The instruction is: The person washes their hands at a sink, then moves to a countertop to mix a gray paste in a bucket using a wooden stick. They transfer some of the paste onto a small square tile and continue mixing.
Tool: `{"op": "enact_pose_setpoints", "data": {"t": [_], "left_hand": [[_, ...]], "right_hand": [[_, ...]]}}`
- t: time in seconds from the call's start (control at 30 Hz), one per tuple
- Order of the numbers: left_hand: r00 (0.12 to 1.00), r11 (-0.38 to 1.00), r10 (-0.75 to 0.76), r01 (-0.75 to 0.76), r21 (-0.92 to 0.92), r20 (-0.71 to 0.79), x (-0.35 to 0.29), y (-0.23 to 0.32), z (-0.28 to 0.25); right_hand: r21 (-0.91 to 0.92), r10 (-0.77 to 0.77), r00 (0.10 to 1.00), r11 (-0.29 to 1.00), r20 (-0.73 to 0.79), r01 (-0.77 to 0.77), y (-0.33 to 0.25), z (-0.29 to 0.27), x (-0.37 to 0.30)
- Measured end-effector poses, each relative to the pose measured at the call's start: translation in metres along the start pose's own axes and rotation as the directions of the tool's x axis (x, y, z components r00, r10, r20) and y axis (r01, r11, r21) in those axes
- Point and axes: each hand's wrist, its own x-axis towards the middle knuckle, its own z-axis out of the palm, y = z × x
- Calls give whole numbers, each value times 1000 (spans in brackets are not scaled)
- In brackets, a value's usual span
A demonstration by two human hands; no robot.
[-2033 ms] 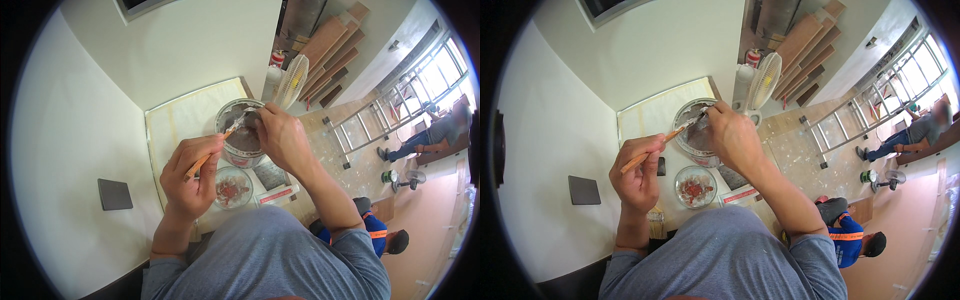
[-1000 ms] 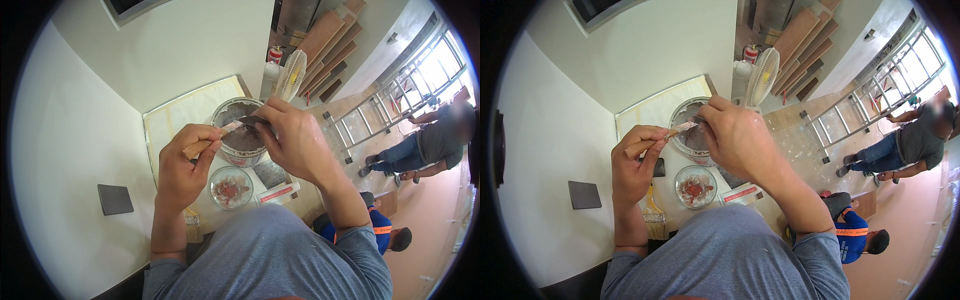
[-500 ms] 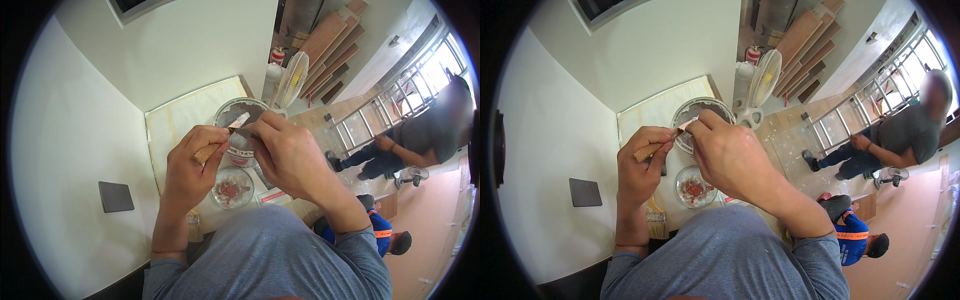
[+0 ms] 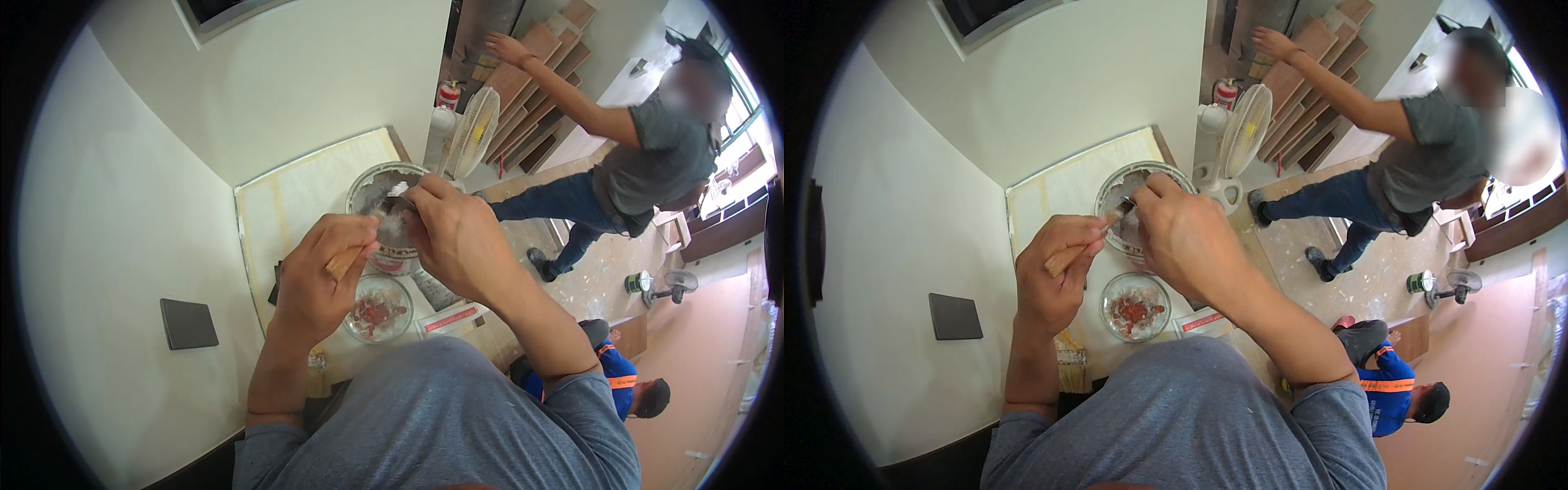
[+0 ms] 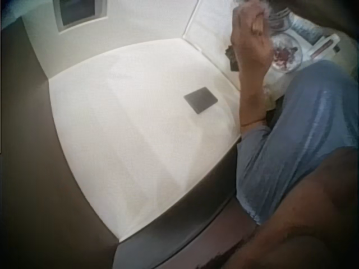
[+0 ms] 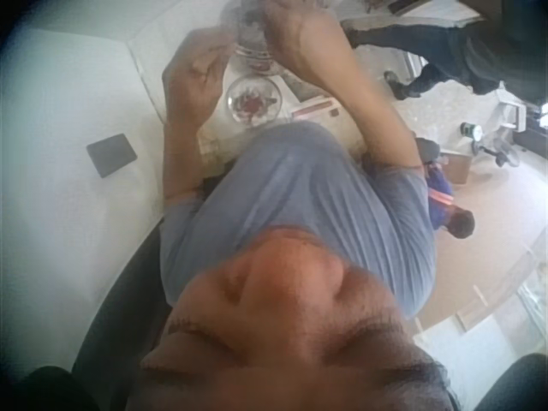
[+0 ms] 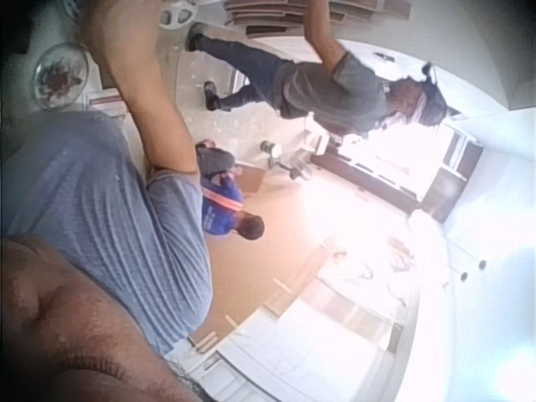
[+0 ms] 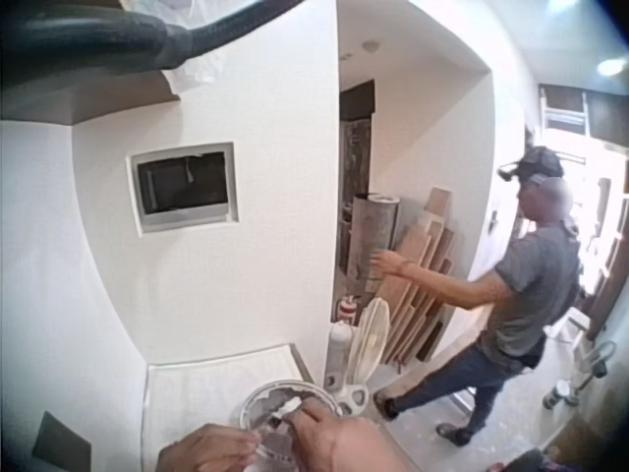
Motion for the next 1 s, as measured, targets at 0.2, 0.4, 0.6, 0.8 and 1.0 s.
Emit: {"op": "enact_pose_setpoints", "data": {"t": [0.2,0.4,0.6,0.8,1.0], "left_hand": [[998,998,69,-69,11,3,0,2,-3],[997,997,69,-68,23,-20,1,7,-5],[998,999,51,-50,14,-37,0,13,-8],[995,996,85,-86,-14,-61,0,18,-15],[995,997,54,-59,-48,-83,-3,21,-22]], "right_hand": [[-40,-53,996,998,-74,50,16,7,6],[-57,25,1000,998,19,-24,14,6,9],[-70,32,999,997,14,-31,19,10,11],[-60,43,999,997,5,-42,26,13,15],[-66,29,999,997,-20,-30,32,16,19]]}}
